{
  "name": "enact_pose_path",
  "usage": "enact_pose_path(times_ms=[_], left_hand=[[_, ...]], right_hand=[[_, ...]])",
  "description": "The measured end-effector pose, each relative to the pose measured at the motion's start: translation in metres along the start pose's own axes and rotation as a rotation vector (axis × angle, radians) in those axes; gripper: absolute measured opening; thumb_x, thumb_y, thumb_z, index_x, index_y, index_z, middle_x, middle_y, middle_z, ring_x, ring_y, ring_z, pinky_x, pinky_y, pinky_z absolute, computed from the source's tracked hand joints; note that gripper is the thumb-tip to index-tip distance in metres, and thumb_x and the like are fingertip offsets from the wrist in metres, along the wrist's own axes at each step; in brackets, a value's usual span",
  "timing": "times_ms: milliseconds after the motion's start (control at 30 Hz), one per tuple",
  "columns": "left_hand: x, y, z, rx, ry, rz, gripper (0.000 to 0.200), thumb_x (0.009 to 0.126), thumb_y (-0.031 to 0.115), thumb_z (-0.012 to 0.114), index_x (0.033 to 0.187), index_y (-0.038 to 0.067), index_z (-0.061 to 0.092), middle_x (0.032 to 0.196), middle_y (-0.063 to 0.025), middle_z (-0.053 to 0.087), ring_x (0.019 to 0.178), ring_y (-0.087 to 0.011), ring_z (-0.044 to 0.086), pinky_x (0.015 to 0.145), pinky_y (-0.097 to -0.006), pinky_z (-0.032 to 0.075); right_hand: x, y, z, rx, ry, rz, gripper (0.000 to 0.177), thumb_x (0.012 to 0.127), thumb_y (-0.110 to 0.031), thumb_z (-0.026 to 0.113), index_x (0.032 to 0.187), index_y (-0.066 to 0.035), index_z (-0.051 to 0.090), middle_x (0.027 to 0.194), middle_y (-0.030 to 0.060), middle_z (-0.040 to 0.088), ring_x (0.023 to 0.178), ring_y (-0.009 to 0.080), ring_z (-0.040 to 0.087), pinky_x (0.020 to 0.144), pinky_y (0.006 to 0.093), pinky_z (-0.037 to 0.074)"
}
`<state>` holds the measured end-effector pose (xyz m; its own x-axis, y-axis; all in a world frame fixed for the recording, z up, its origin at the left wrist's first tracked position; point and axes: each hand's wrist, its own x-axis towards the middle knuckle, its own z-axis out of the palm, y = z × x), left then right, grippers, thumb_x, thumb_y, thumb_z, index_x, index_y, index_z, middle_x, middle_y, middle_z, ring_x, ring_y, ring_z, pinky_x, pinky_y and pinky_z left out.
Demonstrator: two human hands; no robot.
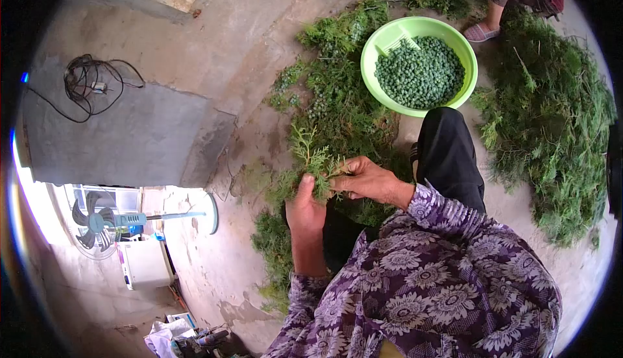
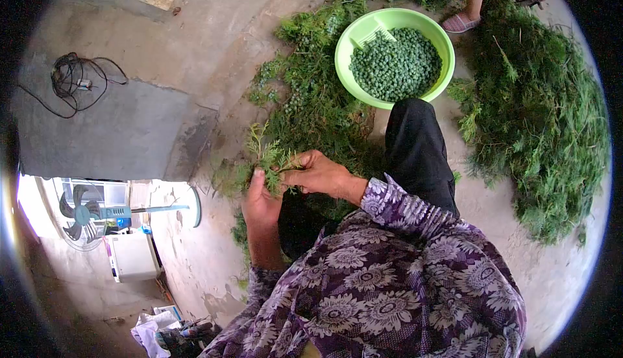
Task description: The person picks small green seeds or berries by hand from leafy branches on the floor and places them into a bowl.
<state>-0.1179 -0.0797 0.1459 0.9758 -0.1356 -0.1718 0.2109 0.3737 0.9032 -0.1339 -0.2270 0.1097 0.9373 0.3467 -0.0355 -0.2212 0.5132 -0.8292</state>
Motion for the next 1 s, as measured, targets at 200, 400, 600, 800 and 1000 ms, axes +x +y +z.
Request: enact_pose_path(times_ms=[200,400,600,800,1000], left_hand=[[-0.007,0.009,0.004,-0.102,0.058,-0.04,0.022,0.079,0.008,0.058,0.1,0.004,0.052,0.092,-0.0068,0.056,0.081,-0.0159,0.054,0.068,-0.0295,0.045],[0.008,0.012,-0.022,-0.343,-0.088,-0.086,0.02,0.081,0.013,0.056,0.099,0.006,0.052,0.086,-0.0062,0.055,0.081,-0.0164,0.053,0.069,-0.0306,0.045],[0.011,0.012,-0.016,-0.168,0.054,0.032,0.021,0.082,0.016,0.054,0.1,0.005,0.052,0.086,-0.0063,0.056,0.074,-0.0161,0.051,0.07,-0.0298,0.045],[0.009,0.008,-0.011,-0.051,0.104,0.08,0.022,0.082,0.015,0.055,0.1,0.003,0.052,0.085,-0.0052,0.056,0.069,-0.0149,0.05,0.065,-0.0284,0.043],[0.008,0.007,-0.009,-0.06,0.151,0.069,0.019,0.081,0.013,0.057,0.097,0.003,0.052,0.082,-0.0042,0.055,0.068,-0.0139,0.05,0.061,-0.0263,0.042]], right_hand=[[-0.006,-0.01,0.009,0.201,0.091,0.143,0.016,0.079,-0.011,0.053,0.091,-0.002,0.059,0.071,0.003,0.058,0.054,0.0073,0.05,0.043,0.0178,0.036],[0.0,0.006,-0.007,0.557,-0.062,0.164,0.016,0.076,-0.009,0.049,0.091,-0.003,0.051,0.082,0.0077,0.057,0.062,0.0118,0.055,0.041,0.0171,0.033],[-0.006,0.0,-0.011,0.577,-0.125,0.162,0.025,0.08,-0.011,0.051,0.104,-0.004,0.048,0.089,0.0067,0.057,0.067,0.0113,0.056,0.042,0.0163,0.034],[-0.004,0.001,-0.008,0.515,-0.196,0.106,0.029,0.082,-0.014,0.056,0.11,-0.007,0.048,0.089,0.0035,0.058,0.068,0.0091,0.056,0.045,0.0156,0.036],[-0.006,-0.003,-0.006,0.529,-0.149,0.118,0.025,0.079,-0.008,0.056,0.104,-0.007,0.052,0.081,0.0033,0.059,0.062,0.008,0.054,0.046,0.0157,0.036]])
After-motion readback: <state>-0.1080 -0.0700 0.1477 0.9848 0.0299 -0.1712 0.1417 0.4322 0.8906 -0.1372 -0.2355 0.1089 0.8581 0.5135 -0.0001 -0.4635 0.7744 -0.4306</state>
